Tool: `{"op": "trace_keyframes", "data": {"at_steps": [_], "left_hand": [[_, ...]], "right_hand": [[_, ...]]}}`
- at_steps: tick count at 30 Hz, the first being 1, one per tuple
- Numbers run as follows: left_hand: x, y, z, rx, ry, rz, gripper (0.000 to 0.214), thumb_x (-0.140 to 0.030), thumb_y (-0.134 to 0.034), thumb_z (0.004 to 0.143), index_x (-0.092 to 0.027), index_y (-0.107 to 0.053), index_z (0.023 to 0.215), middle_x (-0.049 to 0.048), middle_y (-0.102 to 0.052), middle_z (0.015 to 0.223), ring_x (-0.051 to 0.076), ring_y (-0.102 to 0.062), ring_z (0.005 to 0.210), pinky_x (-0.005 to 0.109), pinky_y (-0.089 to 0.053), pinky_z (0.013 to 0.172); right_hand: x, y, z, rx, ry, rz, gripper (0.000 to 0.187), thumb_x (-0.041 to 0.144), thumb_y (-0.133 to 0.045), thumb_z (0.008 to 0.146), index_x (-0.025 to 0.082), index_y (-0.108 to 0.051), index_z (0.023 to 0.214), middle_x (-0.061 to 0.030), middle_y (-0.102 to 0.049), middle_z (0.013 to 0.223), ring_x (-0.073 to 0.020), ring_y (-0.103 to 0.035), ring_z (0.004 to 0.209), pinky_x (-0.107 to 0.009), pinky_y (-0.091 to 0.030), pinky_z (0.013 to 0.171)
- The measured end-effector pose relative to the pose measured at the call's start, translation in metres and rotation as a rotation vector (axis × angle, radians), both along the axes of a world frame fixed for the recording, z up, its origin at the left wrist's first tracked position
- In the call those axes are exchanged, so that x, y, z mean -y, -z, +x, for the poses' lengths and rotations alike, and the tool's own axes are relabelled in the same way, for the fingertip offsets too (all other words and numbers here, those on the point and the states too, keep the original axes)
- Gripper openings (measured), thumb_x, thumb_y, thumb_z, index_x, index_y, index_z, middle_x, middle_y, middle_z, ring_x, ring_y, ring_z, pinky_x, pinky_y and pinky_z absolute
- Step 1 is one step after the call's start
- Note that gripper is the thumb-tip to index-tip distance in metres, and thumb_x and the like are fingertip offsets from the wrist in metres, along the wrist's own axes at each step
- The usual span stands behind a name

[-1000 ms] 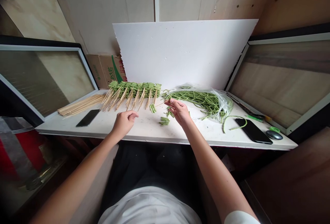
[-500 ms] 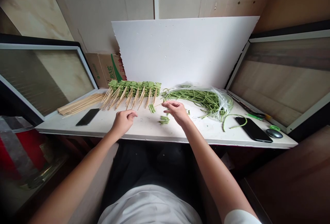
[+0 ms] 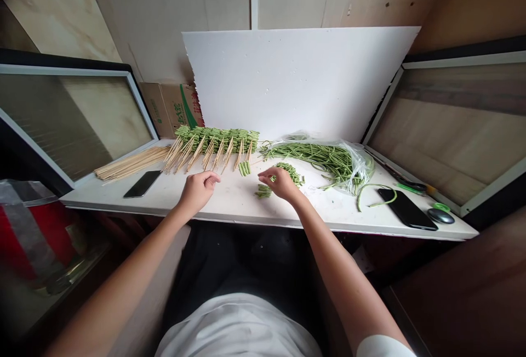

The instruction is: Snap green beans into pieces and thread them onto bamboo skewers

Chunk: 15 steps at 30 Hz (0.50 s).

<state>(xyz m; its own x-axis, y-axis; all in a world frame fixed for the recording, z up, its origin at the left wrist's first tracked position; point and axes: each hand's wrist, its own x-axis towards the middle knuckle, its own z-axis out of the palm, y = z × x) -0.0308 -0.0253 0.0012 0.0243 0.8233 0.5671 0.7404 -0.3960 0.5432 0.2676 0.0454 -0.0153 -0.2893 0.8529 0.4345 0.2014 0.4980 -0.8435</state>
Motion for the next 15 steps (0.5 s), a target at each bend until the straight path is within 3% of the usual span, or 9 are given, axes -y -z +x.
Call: {"op": "trace_keyframes", "data": {"at_steps": [3, 7, 10, 15], "left_hand": [[-0.001, 0.001, -0.001, -0.007, -0.006, -0.017, 0.024, -0.014, -0.058, 0.094, -0.021, -0.08, 0.087, 0.0048, -0.08, 0.083, 0.022, -0.069, 0.072, 0.031, -0.049, 0.071], [-0.002, 0.002, -0.001, -0.007, -0.004, -0.017, 0.025, -0.015, -0.057, 0.095, -0.021, -0.08, 0.088, 0.0047, -0.079, 0.081, 0.021, -0.069, 0.072, 0.031, -0.049, 0.07], [-0.003, 0.003, -0.001, -0.002, 0.0, -0.022, 0.025, -0.016, -0.057, 0.095, -0.021, -0.08, 0.088, 0.0044, -0.078, 0.079, 0.021, -0.068, 0.07, 0.03, -0.049, 0.07], [-0.004, 0.005, -0.001, -0.006, 0.001, -0.022, 0.024, -0.014, -0.058, 0.094, -0.021, -0.08, 0.088, 0.0043, -0.078, 0.078, 0.021, -0.068, 0.07, 0.03, -0.048, 0.07]], "right_hand": [[-0.009, 0.009, 0.012, 0.169, 0.037, 0.127, 0.013, 0.035, -0.095, 0.071, 0.029, -0.083, 0.072, -0.0053, -0.077, 0.076, -0.0264, -0.067, 0.078, -0.05, -0.055, 0.095], [-0.013, 0.012, 0.019, 0.328, -0.06, 0.138, 0.008, 0.033, -0.091, 0.074, 0.031, -0.083, 0.072, -0.0051, -0.078, 0.078, -0.0264, -0.065, 0.078, -0.05, -0.054, 0.095], [-0.013, 0.016, 0.019, 0.302, -0.098, 0.095, 0.011, 0.036, -0.093, 0.07, 0.032, -0.083, 0.069, -0.0048, -0.076, 0.075, -0.0271, -0.064, 0.08, -0.046, -0.055, 0.091], [-0.012, 0.019, 0.015, 0.255, -0.037, 0.098, 0.02, 0.039, -0.097, 0.064, 0.031, -0.079, 0.063, -0.0057, -0.075, 0.073, -0.0288, -0.063, 0.087, -0.043, -0.057, 0.086]]}}
